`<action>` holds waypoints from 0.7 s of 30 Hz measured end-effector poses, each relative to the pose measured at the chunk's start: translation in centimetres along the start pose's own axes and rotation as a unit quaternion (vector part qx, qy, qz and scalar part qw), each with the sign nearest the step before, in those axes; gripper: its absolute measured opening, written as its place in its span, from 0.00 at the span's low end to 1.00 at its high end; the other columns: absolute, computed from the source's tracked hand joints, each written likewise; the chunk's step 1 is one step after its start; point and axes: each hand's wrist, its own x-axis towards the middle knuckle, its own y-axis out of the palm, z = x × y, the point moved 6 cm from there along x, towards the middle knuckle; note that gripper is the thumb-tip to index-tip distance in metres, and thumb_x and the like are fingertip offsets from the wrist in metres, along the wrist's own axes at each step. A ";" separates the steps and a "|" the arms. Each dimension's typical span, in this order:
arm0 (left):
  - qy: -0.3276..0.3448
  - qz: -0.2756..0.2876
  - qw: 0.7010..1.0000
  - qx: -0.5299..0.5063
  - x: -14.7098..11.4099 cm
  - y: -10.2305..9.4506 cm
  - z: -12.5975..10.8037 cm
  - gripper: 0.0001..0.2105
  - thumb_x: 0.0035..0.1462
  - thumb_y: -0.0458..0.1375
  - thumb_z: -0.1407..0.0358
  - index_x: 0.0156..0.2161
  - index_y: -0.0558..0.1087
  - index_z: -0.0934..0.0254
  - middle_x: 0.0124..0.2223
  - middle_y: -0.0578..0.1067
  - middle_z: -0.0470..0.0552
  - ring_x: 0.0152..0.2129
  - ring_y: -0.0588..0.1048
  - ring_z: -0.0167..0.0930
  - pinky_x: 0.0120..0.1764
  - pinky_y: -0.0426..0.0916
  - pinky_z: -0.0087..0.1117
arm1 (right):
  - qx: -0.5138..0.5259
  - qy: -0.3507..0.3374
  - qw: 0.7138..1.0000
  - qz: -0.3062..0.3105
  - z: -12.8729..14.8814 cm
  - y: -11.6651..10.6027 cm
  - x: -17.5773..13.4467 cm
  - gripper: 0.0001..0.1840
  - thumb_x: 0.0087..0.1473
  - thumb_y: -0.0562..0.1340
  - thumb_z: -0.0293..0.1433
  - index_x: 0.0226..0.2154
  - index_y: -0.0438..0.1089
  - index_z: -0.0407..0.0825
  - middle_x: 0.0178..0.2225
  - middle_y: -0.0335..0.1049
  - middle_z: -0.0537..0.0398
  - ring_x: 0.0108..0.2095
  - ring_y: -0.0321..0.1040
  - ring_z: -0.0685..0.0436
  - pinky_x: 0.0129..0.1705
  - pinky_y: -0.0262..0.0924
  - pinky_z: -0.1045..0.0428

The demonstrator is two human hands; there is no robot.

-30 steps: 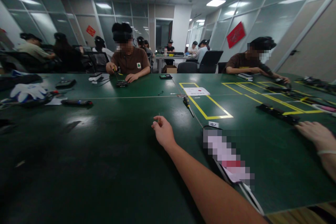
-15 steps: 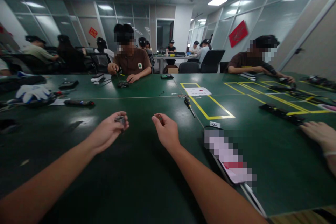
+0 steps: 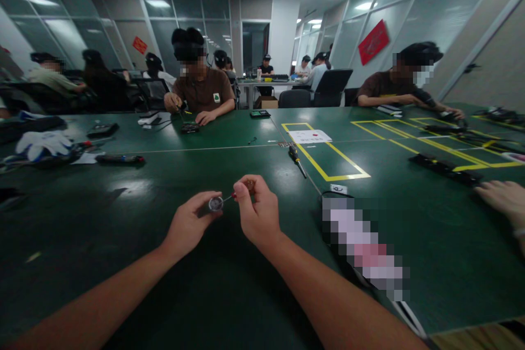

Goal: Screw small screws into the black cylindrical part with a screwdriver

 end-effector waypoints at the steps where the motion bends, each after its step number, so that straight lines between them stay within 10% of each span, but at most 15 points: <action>1: -0.005 -0.002 1.000 0.006 0.0 -0.1 0.1 0.18 0.56 0.65 0.69 0.52 0.78 0.55 0.53 0.79 0.49 0.51 0.76 0.37 0.58 0.68 0.43 | -0.023 -0.015 1.000 0.005 0.2 0.0 -0.1 0.09 0.66 0.59 0.40 0.39 0.69 0.52 0.29 0.73 0.58 0.29 0.73 0.47 0.34 0.66 0.52; 21: -0.033 0.012 0.999 -0.020 0.1 0.1 0.0 0.14 0.57 0.65 0.67 0.50 0.79 0.59 0.51 0.80 0.53 0.50 0.78 0.39 0.57 0.70 0.46 | -0.151 -0.108 0.978 0.100 2.2 1.1 0.0 0.05 0.63 0.60 0.31 0.36 0.72 0.51 0.30 0.76 0.57 0.29 0.74 0.47 0.35 0.65 0.54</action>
